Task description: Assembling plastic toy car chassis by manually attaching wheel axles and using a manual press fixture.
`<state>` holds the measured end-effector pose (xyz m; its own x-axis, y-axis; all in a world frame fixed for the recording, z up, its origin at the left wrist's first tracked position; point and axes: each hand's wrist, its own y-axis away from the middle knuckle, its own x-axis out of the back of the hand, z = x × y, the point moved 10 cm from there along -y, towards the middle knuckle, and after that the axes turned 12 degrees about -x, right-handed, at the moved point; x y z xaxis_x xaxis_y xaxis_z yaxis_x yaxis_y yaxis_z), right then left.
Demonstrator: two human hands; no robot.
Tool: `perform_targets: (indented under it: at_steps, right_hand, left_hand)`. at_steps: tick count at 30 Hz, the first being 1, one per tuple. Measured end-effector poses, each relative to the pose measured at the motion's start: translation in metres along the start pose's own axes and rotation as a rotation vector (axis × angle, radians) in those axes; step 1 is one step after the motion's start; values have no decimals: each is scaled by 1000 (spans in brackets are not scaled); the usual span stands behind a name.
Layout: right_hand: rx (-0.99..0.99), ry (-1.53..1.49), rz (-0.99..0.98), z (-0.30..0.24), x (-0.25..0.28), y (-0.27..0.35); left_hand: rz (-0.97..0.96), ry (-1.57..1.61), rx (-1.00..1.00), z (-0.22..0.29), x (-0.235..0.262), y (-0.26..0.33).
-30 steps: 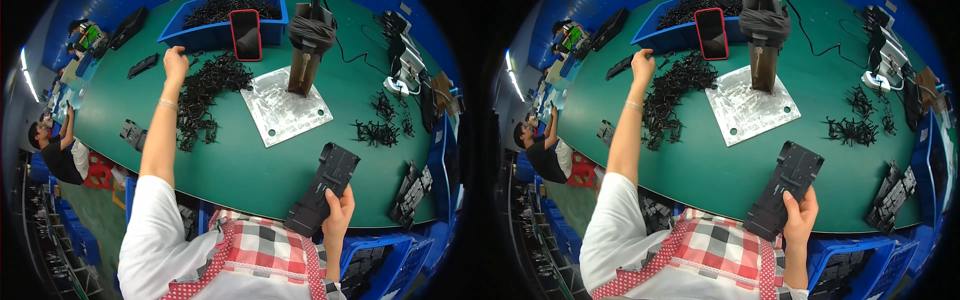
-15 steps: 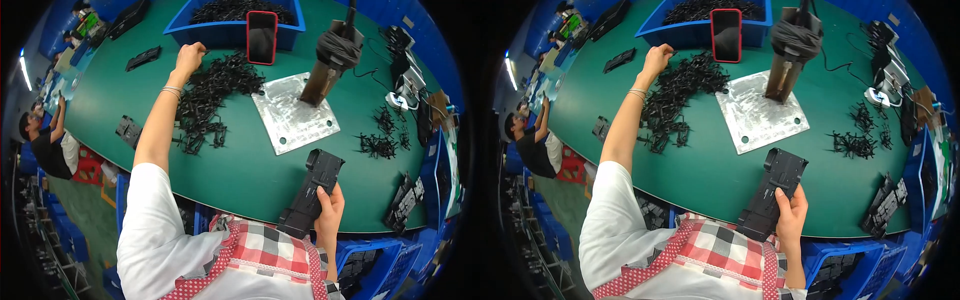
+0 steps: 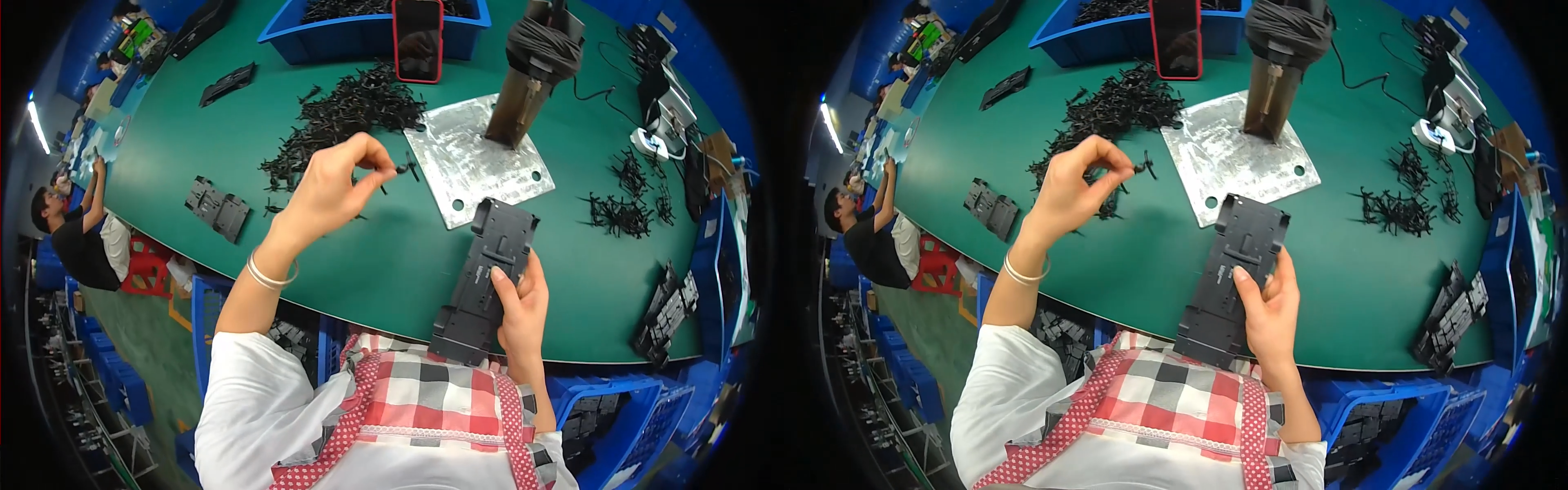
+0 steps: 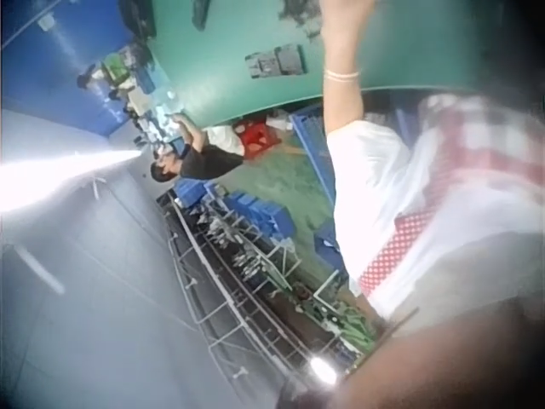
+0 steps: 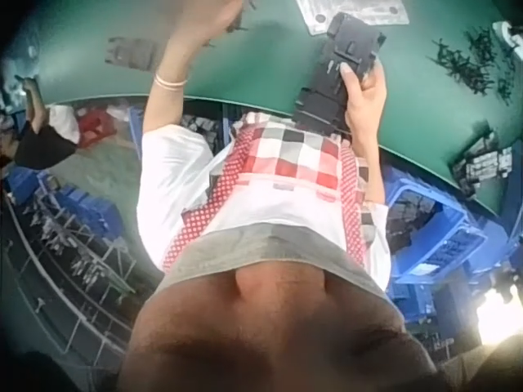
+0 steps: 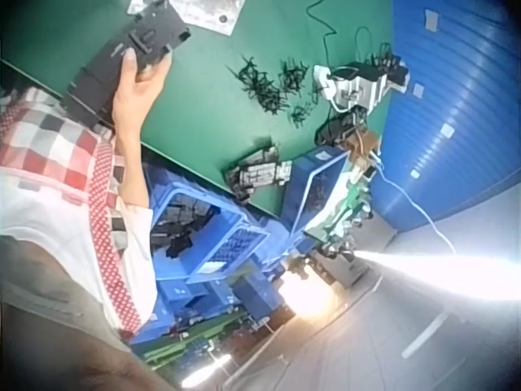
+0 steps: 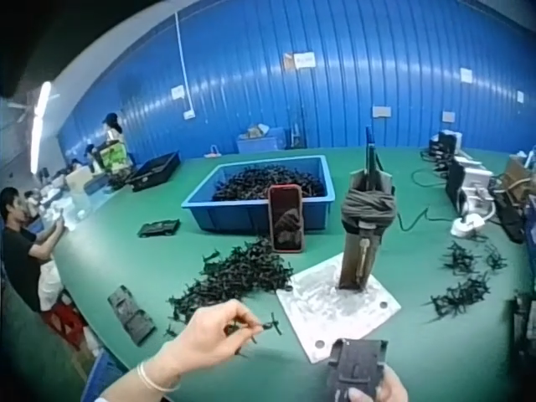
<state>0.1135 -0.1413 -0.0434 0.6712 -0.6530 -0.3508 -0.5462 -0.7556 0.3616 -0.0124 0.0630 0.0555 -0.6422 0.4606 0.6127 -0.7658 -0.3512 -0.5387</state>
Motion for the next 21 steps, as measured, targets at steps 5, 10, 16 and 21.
perform_targets:
  at_steps: [5,10,16,21]
  right_hand:
    - [-29,17,-64,6,-4,-2]
    - [-55,21,-82,12,-8,-2]
    - [-37,57,-106,12,-12,-2]
    - [-26,66,-96,7,-8,0]
  left_hand:
    - [-106,-18,-73,29,-26,2]
    - [-176,58,-168,59,-45,-2]
    - [-188,103,-263,98,-71,-13]
    - [-344,76,-282,88,-100,-7]
